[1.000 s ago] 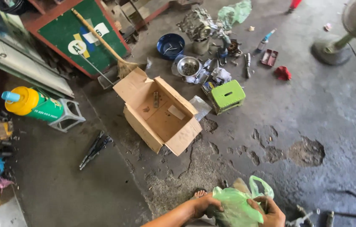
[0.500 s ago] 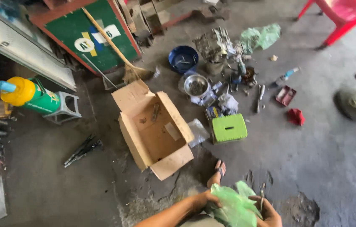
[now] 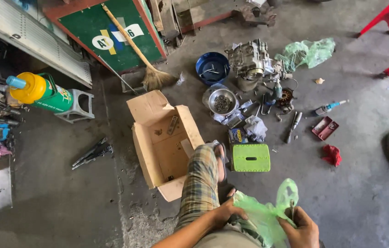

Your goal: The recorder is assembling or repairing components of a motorcycle engine on the workshop floor.

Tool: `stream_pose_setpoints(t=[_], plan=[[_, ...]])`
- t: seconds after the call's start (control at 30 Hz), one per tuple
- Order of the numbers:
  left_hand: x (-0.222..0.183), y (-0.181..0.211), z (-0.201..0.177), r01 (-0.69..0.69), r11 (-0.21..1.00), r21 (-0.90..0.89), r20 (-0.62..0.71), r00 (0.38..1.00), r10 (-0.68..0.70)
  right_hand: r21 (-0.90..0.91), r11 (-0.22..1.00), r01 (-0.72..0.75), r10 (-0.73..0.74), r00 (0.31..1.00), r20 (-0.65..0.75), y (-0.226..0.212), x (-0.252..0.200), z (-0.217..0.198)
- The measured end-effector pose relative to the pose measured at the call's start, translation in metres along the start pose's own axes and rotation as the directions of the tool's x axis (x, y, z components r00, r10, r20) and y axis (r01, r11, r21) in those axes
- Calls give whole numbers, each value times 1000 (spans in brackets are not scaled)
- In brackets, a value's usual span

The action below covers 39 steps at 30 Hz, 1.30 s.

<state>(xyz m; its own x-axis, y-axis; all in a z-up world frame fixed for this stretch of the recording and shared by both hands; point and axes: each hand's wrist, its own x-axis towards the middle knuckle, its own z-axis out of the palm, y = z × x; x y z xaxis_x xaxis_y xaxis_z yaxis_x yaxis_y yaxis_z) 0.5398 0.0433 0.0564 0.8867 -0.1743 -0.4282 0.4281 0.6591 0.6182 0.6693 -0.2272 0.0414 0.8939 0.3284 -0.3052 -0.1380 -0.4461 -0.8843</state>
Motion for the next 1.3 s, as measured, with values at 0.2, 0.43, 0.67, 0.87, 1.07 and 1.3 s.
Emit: stream_pose_setpoints(t=[0.2, 0.43, 0.67, 0.87, 1.07, 1.3], plan=[[85, -35, -78, -42, 892, 449, -53, 996, 74, -300, 952, 62, -67, 998, -7, -103, 49, 36], [183, -7, -191, -236, 759, 607, 194, 970, 146, -97, 989, 112, -93, 979, 182, 30, 197, 74], [232, 193, -273, 52, 983, -174, 181, 983, -20, -231, 970, 77, -38, 985, 169, -31, 352, 179], [257, 305, -334, 80, 985, -150, 186, 981, -51, -322, 946, -32, 46, 998, 35, -72, 344, 245], [270, 361, -358, 62, 988, -140, 242, 970, -26, -284, 942, -181, 185, 983, -13, -273, 384, 319], [300, 387, -361, 56, 993, -102, 312, 950, -21, -246, 968, -49, 64, 997, 51, -265, 404, 318]])
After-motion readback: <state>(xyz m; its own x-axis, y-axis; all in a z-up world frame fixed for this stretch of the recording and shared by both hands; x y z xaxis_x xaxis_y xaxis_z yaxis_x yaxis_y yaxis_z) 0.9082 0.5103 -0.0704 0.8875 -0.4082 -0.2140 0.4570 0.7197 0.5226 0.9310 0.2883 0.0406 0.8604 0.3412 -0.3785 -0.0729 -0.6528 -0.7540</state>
